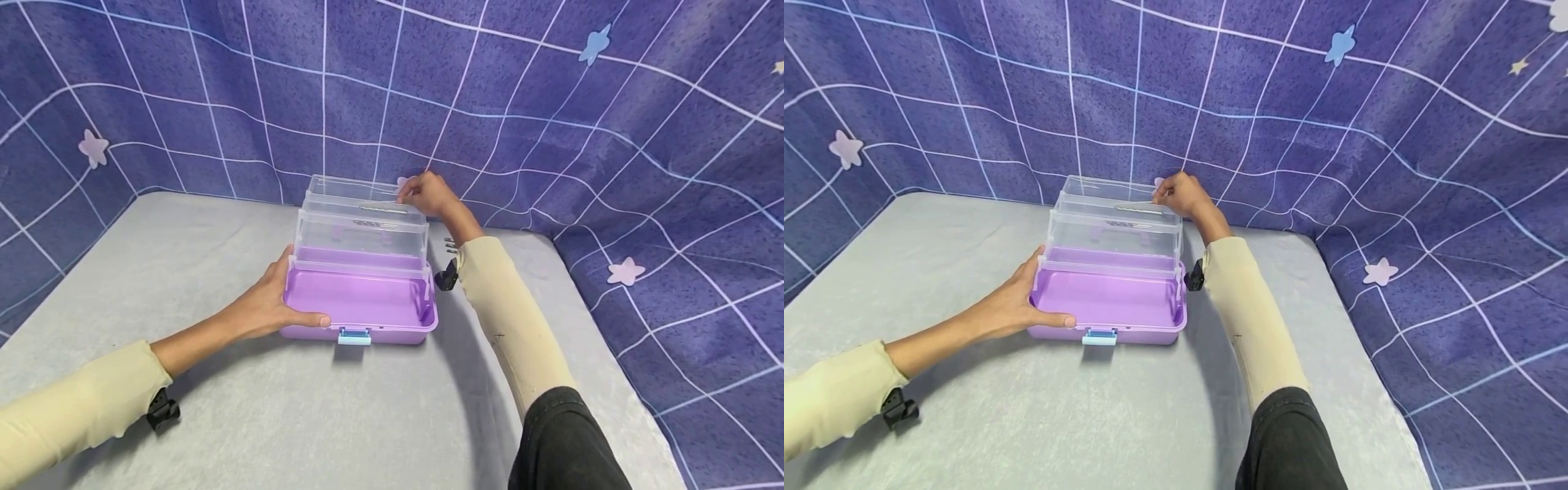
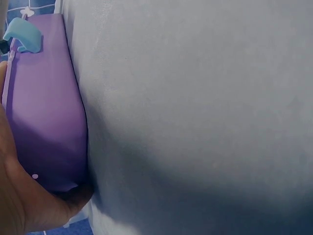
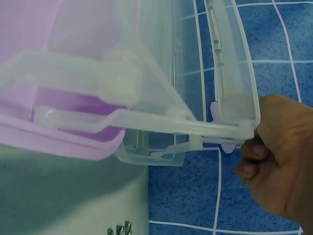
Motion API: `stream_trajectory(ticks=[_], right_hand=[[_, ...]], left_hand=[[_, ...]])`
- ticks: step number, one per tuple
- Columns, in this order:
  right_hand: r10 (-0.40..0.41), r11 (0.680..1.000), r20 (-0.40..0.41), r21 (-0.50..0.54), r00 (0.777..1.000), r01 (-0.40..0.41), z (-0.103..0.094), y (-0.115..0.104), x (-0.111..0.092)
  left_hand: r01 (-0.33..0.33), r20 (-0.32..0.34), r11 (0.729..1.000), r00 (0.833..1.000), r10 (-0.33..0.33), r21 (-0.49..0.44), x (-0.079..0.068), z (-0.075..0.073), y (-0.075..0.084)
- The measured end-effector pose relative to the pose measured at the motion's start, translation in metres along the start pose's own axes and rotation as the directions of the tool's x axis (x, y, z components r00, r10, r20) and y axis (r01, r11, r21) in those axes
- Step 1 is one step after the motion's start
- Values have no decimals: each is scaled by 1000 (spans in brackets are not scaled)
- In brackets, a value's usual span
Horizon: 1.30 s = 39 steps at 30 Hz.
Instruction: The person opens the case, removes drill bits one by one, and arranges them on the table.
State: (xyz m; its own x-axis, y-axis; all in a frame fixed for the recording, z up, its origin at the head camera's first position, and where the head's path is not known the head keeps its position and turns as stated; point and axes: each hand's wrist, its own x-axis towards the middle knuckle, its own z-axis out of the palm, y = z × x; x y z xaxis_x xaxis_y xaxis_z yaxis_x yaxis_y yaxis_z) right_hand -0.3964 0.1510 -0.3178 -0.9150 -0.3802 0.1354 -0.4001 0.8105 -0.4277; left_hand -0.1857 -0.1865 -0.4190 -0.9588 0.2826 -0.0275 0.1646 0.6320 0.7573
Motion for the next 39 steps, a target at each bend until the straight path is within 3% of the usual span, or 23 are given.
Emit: stream_trajectory(ticks=[6,15,26,34,39], right_hand=[[-52,992,-28,110,998,55,3,11,-7],[-8,949,-75,313,997,31,9,25,-22],[84,906,-149,423,985,-13,17,25,-29],[113,862,-177,507,978,-8,14,28,-34],[123,858,-196,513,973,-5,10,29,-39]], left_hand=[[-3,-4,1000,1000,3,-1,0,0,-1],[-9,-1,1000,1000,9,2,0,1,0],[-30,2,998,1000,30,-53,2,0,0],[-16,7,999,1000,16,-42,2,-1,-1],[-20,7,999,1000,21,-40,2,-1,-1]])
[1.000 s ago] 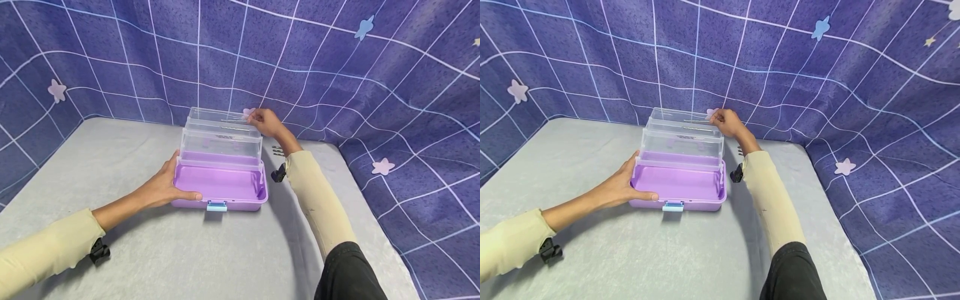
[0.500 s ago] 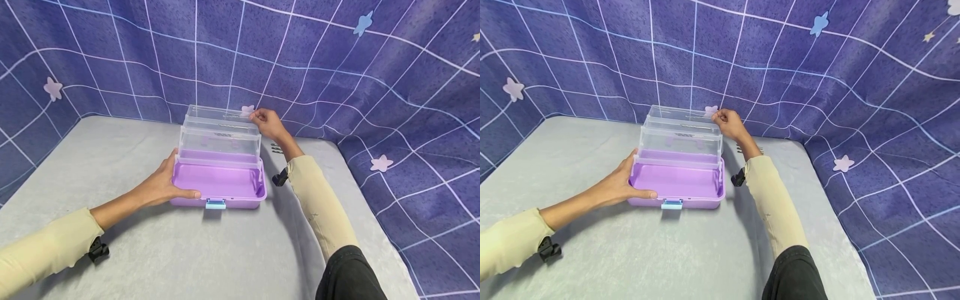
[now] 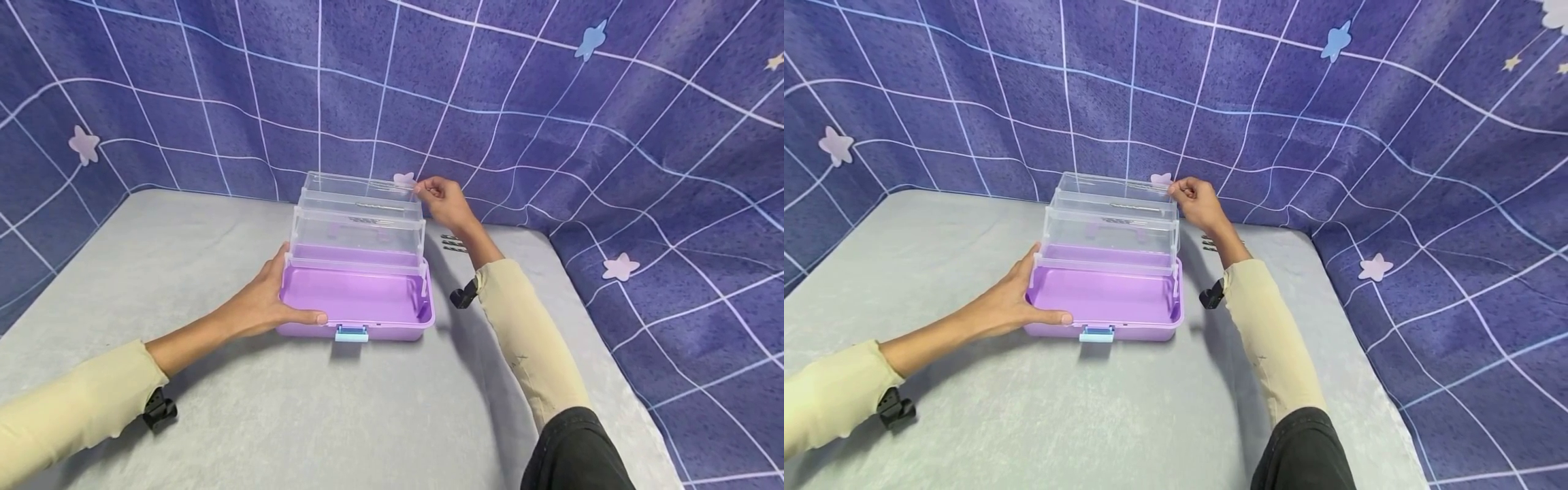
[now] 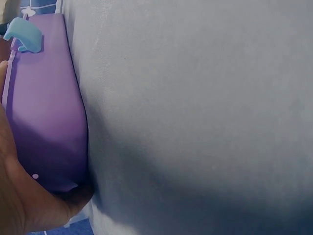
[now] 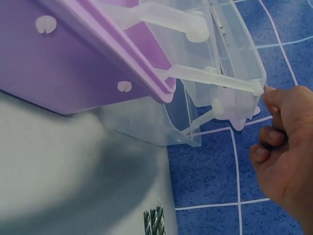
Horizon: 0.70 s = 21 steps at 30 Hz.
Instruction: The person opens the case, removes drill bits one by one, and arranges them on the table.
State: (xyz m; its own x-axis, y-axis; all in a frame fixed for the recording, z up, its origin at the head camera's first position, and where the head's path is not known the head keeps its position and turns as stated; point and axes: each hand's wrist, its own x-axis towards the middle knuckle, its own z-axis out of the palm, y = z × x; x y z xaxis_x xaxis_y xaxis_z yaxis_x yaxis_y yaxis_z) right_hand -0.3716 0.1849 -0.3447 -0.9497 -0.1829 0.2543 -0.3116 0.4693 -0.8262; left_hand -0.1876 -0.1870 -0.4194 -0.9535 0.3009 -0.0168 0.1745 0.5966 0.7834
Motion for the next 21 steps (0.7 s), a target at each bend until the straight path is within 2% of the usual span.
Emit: stream_trajectory(ticks=[21], right_hand=[[22,1000,-29,14,999,-21,-26,9,-24]], left_hand=[[9,-8,999,1000,-9,31,-1,0,2]])
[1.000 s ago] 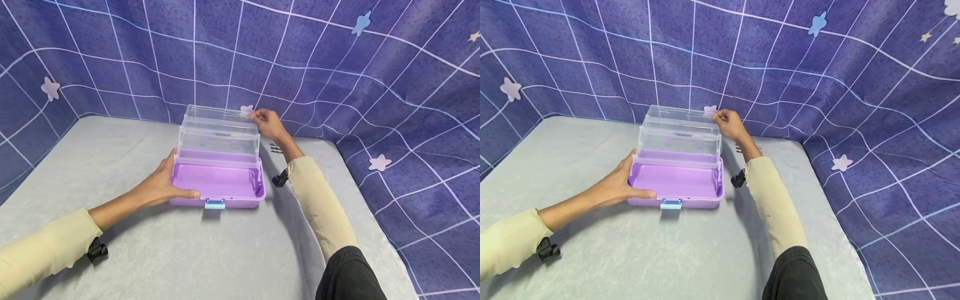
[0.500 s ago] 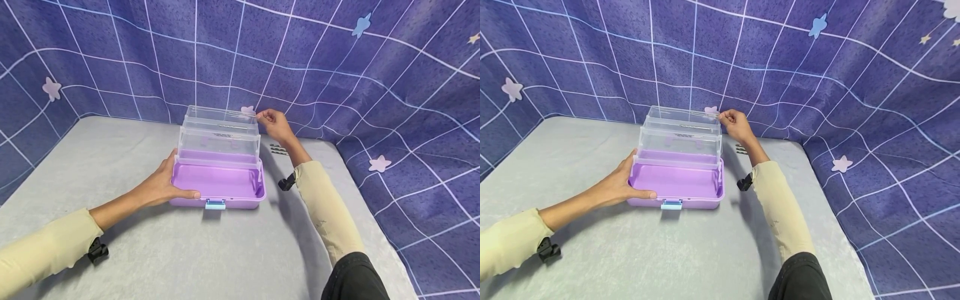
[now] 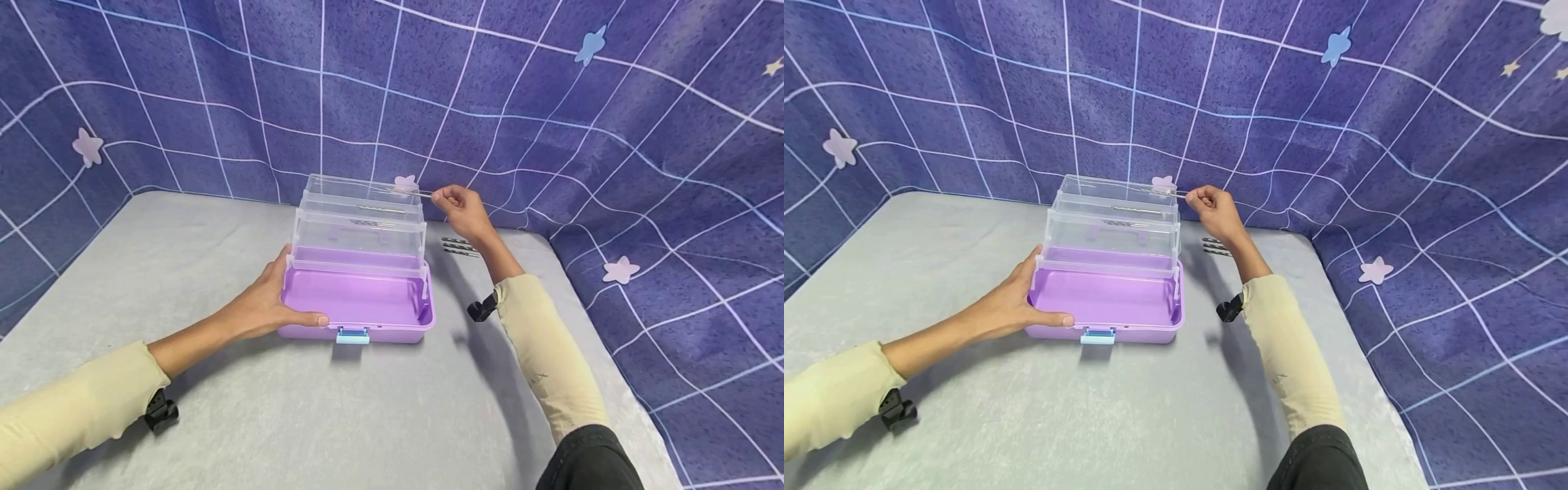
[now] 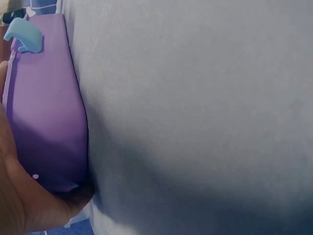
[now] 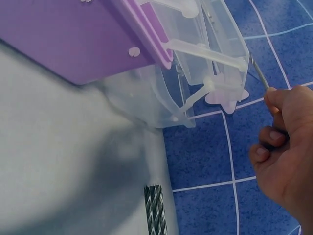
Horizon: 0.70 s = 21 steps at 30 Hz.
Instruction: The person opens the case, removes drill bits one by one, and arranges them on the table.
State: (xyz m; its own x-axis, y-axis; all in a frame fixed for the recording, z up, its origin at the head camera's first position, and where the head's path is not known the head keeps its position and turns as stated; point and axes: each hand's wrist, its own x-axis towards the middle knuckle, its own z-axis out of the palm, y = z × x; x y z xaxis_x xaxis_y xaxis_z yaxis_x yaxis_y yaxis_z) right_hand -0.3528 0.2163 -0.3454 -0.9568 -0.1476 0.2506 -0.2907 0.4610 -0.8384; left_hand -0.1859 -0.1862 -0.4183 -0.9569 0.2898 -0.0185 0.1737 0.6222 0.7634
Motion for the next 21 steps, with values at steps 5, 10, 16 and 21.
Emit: stream_trajectory(ticks=[5,10,16,21], right_hand=[[-24,1000,-13,3,1000,24,-5,6,-4],[-11,1000,-18,11,1000,11,-9,12,-8],[-1,1000,-26,31,1000,2,-15,14,-15],[8,999,-41,46,999,-6,-23,18,-19]], left_hand=[[2,0,1000,1000,-2,-5,1,0,0],[4,2,1000,1000,-4,-1,1,0,-1],[-1,3,1000,1000,1,1,1,0,-1],[-2,2,1000,1000,2,-3,1,0,-1]])
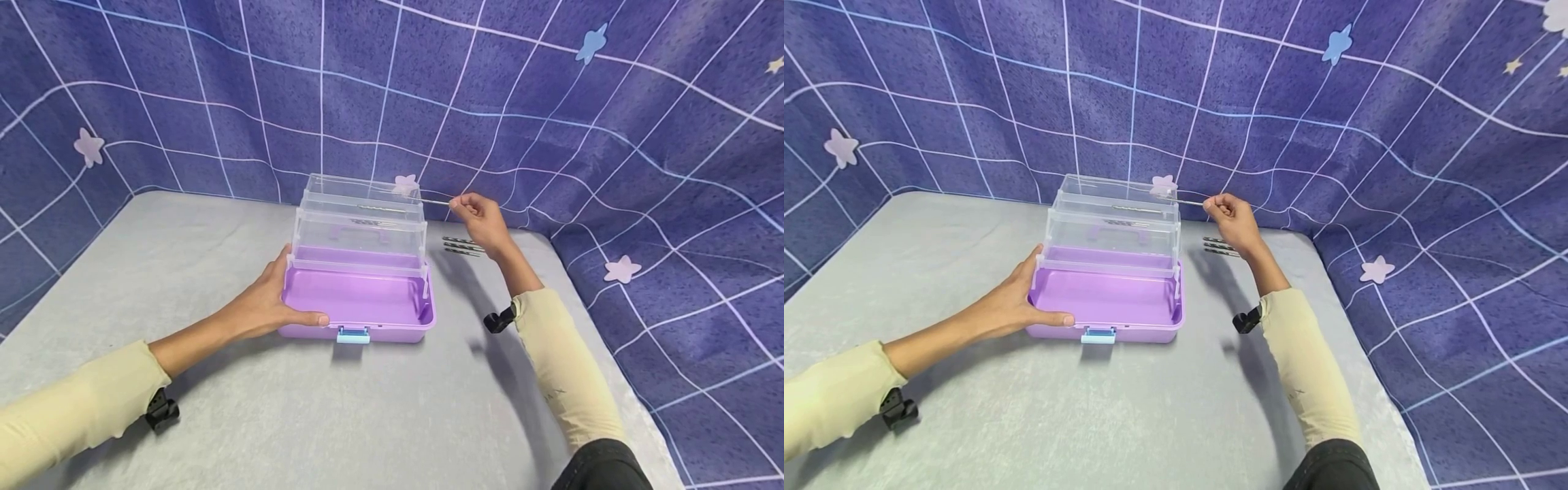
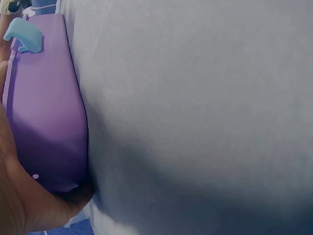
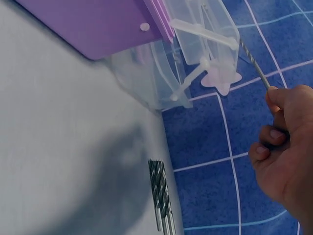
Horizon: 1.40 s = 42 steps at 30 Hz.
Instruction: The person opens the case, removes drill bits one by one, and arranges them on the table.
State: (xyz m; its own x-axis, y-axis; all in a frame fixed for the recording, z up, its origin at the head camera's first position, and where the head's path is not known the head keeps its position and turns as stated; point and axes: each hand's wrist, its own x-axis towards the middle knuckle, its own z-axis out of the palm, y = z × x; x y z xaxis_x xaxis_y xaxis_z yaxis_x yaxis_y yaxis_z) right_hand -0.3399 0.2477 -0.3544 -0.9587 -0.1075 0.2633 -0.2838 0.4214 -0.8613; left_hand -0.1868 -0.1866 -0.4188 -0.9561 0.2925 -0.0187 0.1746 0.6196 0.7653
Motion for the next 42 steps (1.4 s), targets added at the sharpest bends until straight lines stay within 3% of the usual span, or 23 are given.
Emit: stream_trajectory(ticks=[14,24,31,42], right_hand=[[28,998,-58,49,998,-25,-21,14,-15],[52,999,-68,16,996,-51,-34,26,-24],[110,994,-43,-17,993,-111,-42,36,-33],[184,979,13,-87,983,-182,-50,70,-49]], left_hand=[[16,5,1000,1000,-16,14,0,0,0],[30,9,999,1000,-30,19,-1,0,1],[28,7,999,1000,-28,16,-2,0,0],[26,6,1000,1000,-26,8,-2,0,0]])
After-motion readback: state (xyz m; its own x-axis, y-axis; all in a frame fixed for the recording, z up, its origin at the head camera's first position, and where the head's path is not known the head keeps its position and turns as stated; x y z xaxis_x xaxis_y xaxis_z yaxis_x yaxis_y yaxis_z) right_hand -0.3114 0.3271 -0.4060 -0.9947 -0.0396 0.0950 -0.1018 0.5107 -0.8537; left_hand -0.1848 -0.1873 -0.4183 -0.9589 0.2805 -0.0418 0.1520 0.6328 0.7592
